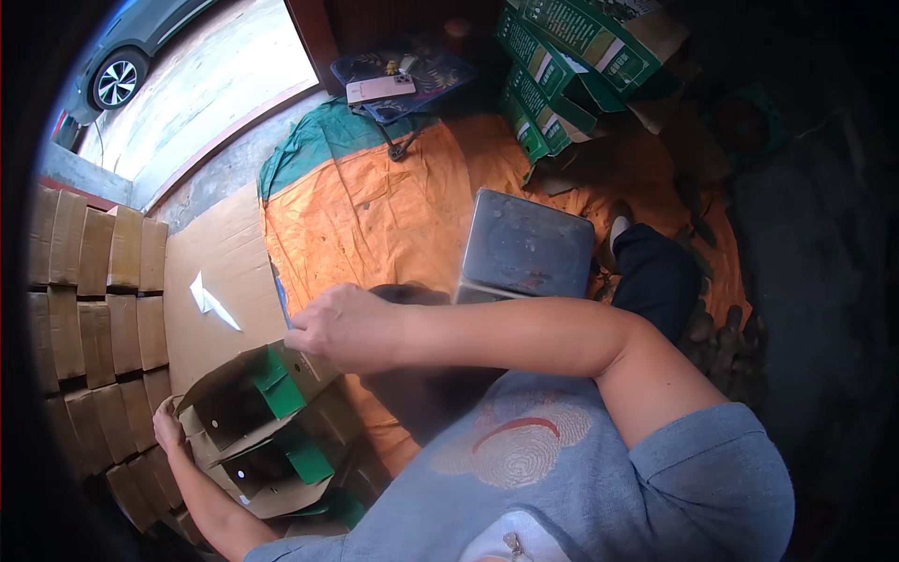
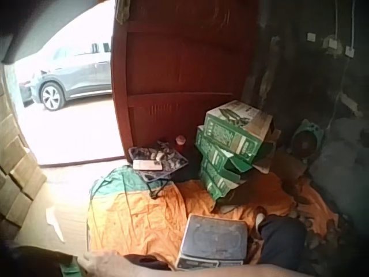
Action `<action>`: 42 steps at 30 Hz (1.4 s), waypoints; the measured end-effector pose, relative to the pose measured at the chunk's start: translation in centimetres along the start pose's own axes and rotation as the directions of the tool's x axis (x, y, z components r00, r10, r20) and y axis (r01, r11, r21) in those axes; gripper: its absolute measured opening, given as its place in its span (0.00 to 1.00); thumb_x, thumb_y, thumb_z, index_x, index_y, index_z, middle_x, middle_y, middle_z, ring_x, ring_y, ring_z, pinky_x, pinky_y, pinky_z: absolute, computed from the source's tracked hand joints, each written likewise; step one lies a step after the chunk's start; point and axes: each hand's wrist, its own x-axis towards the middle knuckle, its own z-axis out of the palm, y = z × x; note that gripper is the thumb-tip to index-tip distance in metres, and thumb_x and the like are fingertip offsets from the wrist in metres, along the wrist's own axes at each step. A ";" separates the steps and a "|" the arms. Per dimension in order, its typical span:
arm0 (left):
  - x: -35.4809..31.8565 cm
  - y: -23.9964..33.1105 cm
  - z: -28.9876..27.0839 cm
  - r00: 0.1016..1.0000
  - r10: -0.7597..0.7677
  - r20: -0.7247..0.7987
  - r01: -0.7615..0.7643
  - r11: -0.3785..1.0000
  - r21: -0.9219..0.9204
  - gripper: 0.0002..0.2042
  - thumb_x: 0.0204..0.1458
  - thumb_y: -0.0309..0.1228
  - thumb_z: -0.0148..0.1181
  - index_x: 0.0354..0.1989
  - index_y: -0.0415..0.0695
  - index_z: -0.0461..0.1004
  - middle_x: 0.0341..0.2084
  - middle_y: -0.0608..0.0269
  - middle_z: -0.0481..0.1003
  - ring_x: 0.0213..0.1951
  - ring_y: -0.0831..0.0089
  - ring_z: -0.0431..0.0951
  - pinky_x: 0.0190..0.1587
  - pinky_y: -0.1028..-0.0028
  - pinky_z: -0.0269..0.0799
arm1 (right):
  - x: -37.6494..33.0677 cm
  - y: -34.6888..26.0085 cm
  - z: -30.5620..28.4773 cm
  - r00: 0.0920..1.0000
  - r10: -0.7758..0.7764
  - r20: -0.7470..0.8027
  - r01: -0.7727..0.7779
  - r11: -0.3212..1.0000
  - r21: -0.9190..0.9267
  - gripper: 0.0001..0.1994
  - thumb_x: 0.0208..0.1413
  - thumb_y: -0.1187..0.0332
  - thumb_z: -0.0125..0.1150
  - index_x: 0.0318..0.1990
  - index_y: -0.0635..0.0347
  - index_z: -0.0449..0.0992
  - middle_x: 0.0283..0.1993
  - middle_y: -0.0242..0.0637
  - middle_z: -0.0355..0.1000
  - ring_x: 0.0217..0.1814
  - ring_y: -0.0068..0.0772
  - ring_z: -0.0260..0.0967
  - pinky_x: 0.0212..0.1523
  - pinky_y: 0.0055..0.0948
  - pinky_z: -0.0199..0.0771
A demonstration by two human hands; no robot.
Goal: Packing sweet potatoes into cardboard boxes and weighing them.
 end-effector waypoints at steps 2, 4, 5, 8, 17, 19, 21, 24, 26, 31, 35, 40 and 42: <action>2.1 -1.5 -2.4 0.926 0.233 -0.297 -0.275 0.955 -0.110 0.19 0.60 0.24 0.56 0.60 0.48 0.76 0.62 0.55 0.73 0.63 0.55 0.72 0.64 0.60 0.68 | -3.4 3.0 -4.6 0.969 0.130 -0.209 -0.118 0.991 0.070 0.11 0.53 0.72 0.61 0.44 0.57 0.79 0.37 0.39 0.78 0.38 0.46 0.78 0.38 0.41 0.78; 5.2 3.8 -4.0 0.860 0.256 -0.442 -0.372 0.907 -0.196 0.18 0.61 0.25 0.56 0.60 0.47 0.76 0.64 0.55 0.71 0.65 0.55 0.70 0.66 0.61 0.66 | -7.7 6.8 -7.8 0.877 0.338 -0.342 -0.304 0.941 0.150 0.13 0.57 0.72 0.62 0.50 0.59 0.78 0.42 0.40 0.80 0.43 0.46 0.80 0.42 0.37 0.79; 6.4 8.7 -6.1 0.783 0.249 -0.569 -0.457 0.852 -0.256 0.18 0.63 0.25 0.55 0.60 0.46 0.76 0.66 0.54 0.68 0.67 0.55 0.68 0.67 0.62 0.64 | -10.3 9.1 -9.2 0.805 0.421 -0.418 -0.383 0.907 0.176 0.14 0.58 0.73 0.62 0.52 0.60 0.78 0.44 0.41 0.80 0.44 0.42 0.80 0.44 0.34 0.79; 5.7 21.5 -10.7 0.689 0.373 -0.621 -0.647 0.703 -0.296 0.18 0.64 0.27 0.56 0.62 0.47 0.75 0.69 0.56 0.65 0.69 0.56 0.65 0.69 0.62 0.62 | -16.4 11.7 -14.6 0.536 0.645 -0.545 -0.561 0.755 0.341 0.18 0.60 0.77 0.57 0.58 0.59 0.75 0.49 0.45 0.79 0.48 0.37 0.79 0.50 0.33 0.80; -10.0 54.8 -21.5 0.418 0.579 -0.700 -0.894 0.129 -0.428 0.22 0.61 0.31 0.64 0.65 0.54 0.74 0.73 0.52 0.57 0.70 0.49 0.63 0.68 0.57 0.63 | -25.8 23.6 -33.6 -0.112 0.619 -0.778 -0.272 0.733 0.623 0.30 0.53 0.77 0.66 0.64 0.73 0.64 0.60 0.54 0.70 0.62 0.40 0.70 0.61 0.34 0.72; -14.5 59.3 -21.9 0.420 0.549 -0.723 -0.881 0.055 -0.470 0.19 0.60 0.31 0.64 0.61 0.51 0.77 0.71 0.51 0.61 0.70 0.53 0.65 0.68 0.60 0.63 | -27.0 26.9 -37.0 -0.179 0.609 -0.773 -0.274 0.723 0.634 0.31 0.51 0.76 0.68 0.64 0.74 0.65 0.61 0.56 0.69 0.64 0.43 0.69 0.62 0.38 0.70; -17.2 62.4 -20.9 0.430 0.551 -0.715 -0.831 -0.068 -0.552 0.19 0.59 0.29 0.65 0.60 0.51 0.77 0.71 0.50 0.61 0.69 0.52 0.66 0.67 0.60 0.64 | -27.2 29.9 -40.1 -0.221 0.801 -0.556 -0.378 0.455 0.806 0.31 0.48 0.74 0.69 0.61 0.73 0.67 0.63 0.56 0.68 0.67 0.47 0.66 0.64 0.45 0.67; -19.6 65.4 -17.4 0.472 0.625 -0.622 -0.749 -0.087 -0.656 0.19 0.61 0.32 0.64 0.61 0.52 0.77 0.72 0.50 0.60 0.70 0.53 0.65 0.68 0.58 0.63 | -25.7 33.6 -40.9 -0.316 0.798 -0.513 -0.351 0.404 0.845 0.22 0.49 0.78 0.66 0.54 0.73 0.72 0.54 0.50 0.74 0.53 0.43 0.75 0.51 0.35 0.78; -19.8 66.6 -15.8 0.483 0.677 -0.555 -0.806 0.095 -0.585 0.18 0.61 0.32 0.64 0.60 0.51 0.78 0.71 0.49 0.61 0.69 0.51 0.65 0.67 0.57 0.65 | -25.8 35.7 -41.5 -0.380 0.766 -0.518 -0.348 0.401 0.848 0.22 0.49 0.79 0.66 0.54 0.73 0.72 0.54 0.50 0.74 0.52 0.44 0.75 0.50 0.38 0.78; -20.7 68.4 -16.7 0.422 0.640 -0.642 -0.817 -0.038 -0.575 0.17 0.60 0.30 0.65 0.58 0.50 0.79 0.70 0.49 0.63 0.67 0.51 0.68 0.64 0.58 0.69 | -27.5 37.8 -41.9 -0.421 0.775 -0.472 -0.310 0.366 0.877 0.21 0.50 0.80 0.68 0.53 0.70 0.73 0.51 0.49 0.76 0.49 0.44 0.77 0.48 0.40 0.81; -20.4 68.9 -16.7 0.464 0.562 -0.685 -0.799 -0.067 -0.597 0.16 0.59 0.26 0.63 0.56 0.50 0.80 0.68 0.47 0.64 0.64 0.48 0.72 0.58 0.63 0.75 | -27.3 35.7 -41.6 -0.282 0.899 -0.337 -0.230 0.277 0.933 0.20 0.51 0.78 0.72 0.51 0.71 0.75 0.49 0.46 0.77 0.41 0.42 0.80 0.40 0.41 0.83; -18.3 68.4 -16.8 0.537 0.390 -0.748 -0.779 -0.113 -0.617 0.16 0.60 0.24 0.61 0.57 0.48 0.79 0.65 0.45 0.69 0.64 0.54 0.72 0.54 0.64 0.75 | -29.2 31.2 -40.5 -0.134 0.878 -0.459 -0.365 0.387 0.847 0.15 0.54 0.76 0.71 0.48 0.70 0.77 0.46 0.43 0.79 0.42 0.33 0.79 0.42 0.35 0.82; -17.1 67.5 -16.1 0.589 0.368 -0.720 -0.731 -0.139 -0.669 0.17 0.63 0.24 0.58 0.59 0.49 0.79 0.67 0.47 0.65 0.64 0.61 0.72 0.57 0.65 0.75 | -30.5 26.4 -38.7 0.182 0.806 -0.563 -0.537 0.561 0.630 0.17 0.57 0.73 0.69 0.54 0.63 0.78 0.47 0.34 0.80 0.49 0.27 0.76 0.54 0.27 0.74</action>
